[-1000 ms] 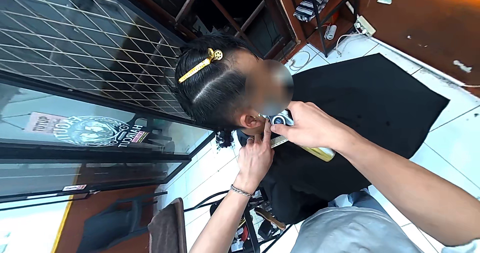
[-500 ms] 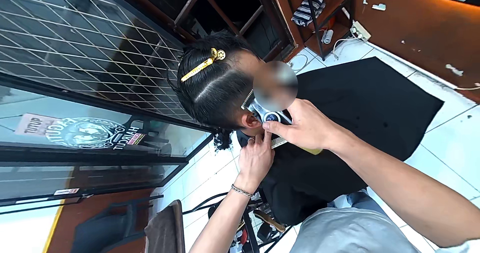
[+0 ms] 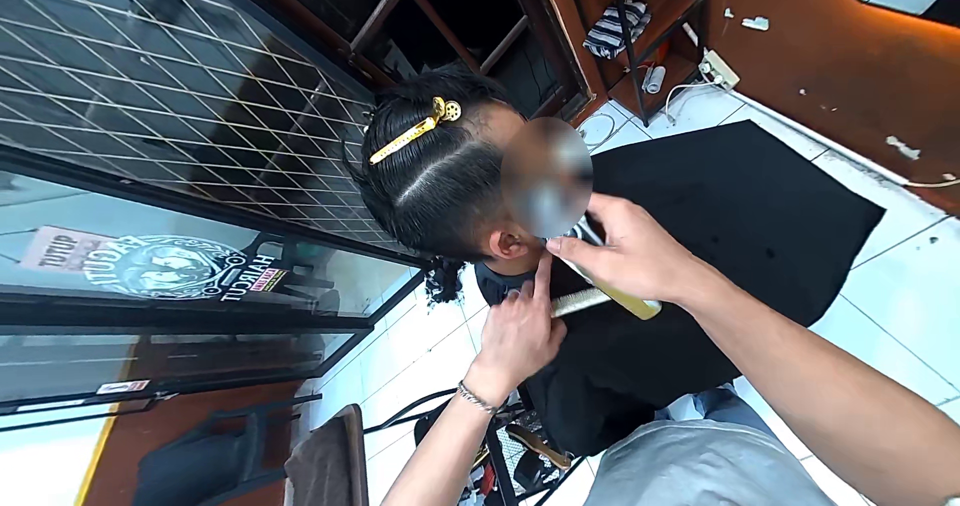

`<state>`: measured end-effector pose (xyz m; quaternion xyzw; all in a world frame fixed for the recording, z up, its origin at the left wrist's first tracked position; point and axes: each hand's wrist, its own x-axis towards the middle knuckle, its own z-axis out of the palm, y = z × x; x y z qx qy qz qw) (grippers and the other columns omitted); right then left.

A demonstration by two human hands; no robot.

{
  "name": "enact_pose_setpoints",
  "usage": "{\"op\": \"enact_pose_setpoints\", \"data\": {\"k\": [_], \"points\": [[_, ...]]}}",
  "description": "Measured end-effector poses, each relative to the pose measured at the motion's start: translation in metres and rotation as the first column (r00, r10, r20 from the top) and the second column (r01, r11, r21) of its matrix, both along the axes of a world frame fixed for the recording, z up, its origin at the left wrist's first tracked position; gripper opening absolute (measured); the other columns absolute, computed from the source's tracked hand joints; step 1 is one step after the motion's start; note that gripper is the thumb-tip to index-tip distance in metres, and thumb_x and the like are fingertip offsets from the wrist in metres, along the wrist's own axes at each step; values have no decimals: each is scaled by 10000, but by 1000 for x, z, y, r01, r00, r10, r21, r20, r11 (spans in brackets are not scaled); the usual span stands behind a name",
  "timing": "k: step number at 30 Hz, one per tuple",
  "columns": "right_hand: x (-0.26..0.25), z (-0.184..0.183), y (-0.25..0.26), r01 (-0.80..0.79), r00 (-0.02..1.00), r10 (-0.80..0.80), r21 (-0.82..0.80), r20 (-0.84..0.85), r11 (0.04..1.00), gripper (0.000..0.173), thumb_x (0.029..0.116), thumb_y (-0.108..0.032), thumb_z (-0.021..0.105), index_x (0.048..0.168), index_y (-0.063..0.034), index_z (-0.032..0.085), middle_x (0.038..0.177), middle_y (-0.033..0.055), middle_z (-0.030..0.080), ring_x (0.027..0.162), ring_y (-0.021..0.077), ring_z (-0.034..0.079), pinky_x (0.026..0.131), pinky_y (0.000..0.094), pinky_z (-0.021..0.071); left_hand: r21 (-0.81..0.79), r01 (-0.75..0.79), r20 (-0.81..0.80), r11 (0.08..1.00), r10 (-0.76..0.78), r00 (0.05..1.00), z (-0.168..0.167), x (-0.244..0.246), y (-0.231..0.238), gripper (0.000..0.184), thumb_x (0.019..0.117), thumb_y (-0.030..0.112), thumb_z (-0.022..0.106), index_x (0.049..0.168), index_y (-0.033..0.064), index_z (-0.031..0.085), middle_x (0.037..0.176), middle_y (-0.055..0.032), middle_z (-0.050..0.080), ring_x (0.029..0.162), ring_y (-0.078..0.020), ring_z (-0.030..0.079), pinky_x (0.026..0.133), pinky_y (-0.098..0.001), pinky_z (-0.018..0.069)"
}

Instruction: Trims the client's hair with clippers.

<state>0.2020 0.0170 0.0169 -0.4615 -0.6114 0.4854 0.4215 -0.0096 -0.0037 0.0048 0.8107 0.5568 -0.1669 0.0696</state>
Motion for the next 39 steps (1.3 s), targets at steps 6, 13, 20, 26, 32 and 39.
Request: {"op": "enact_pose_setpoints", "data": {"k": [6, 13, 20, 26, 32, 39], "points": [[48, 9, -12, 242, 834, -125, 154, -538, 958, 151, 1017, -175, 548, 1096, -80, 636, 838, -52, 681, 654, 63, 685, 544, 260, 625, -243, 45, 747, 969, 158, 646, 78, -49, -16, 223, 1027, 293, 420, 1158, 125, 488, 796, 127, 540, 632, 38, 505, 554, -166, 452], [12, -36, -24, 351, 739, -301, -36, -603, 936, 229, 1004, -191, 591, 1149, -16, 618, 852, 46, 678, 634, 140, 685, 543, 347, 631, 539, -2, 356, 843, -225, 907, 121, -48, 23, 273, 1024, 259, 553, 1106, 27, 669, 894, -60, 696, 767, -51, 660, 704, -236, 563], [-6, -28, -14, 21, 1000, -23, -138, -14, 990, 389, 966, -445, 668, 1100, -80, 647, 804, 34, 635, 722, 154, 635, 644, 389, 525, 556, 109, 218, 824, -272, 937, 130, -38, 10, 287, 1016, 253, 568, 1071, 38, 750, 947, -105, 720, 838, -92, 670, 736, -251, 551], [-15, -8, -7, 55, 998, -56, -17, -33, 998, 384, 955, -453, 673, 1061, -86, 638, 777, 21, 626, 709, 149, 640, 618, 381, 526, 553, -11, 425, 833, -271, 864, 140, -41, 10, 262, 1008, 213, 603, 1048, -39, 665, 901, -47, 701, 769, 14, 660, 684, -152, 559], [3, -37, -17, 81, 672, -94, -54, -734, 995, 326, 998, -136, 504, 1283, -5, 591, 1001, 47, 683, 828, 84, 676, 732, 264, 597, 514, 82, 381, 854, -313, 870, 127, -41, 4, 302, 1020, 187, 574, 1191, -61, 550, 796, -10, 586, 633, 22, 510, 587, -152, 459], [5, -52, -18, 232, 590, -260, -148, -764, 961, 402, 797, -25, 781, 1139, -34, 571, 762, 39, 667, 502, 126, 633, 440, 283, 584, 467, 474, -275, 747, -387, 880, 72, -47, 16, 489, 976, 196, 473, 1437, 257, 624, 826, -197, 662, 640, -380, 652, 484, -474, 462]]}}
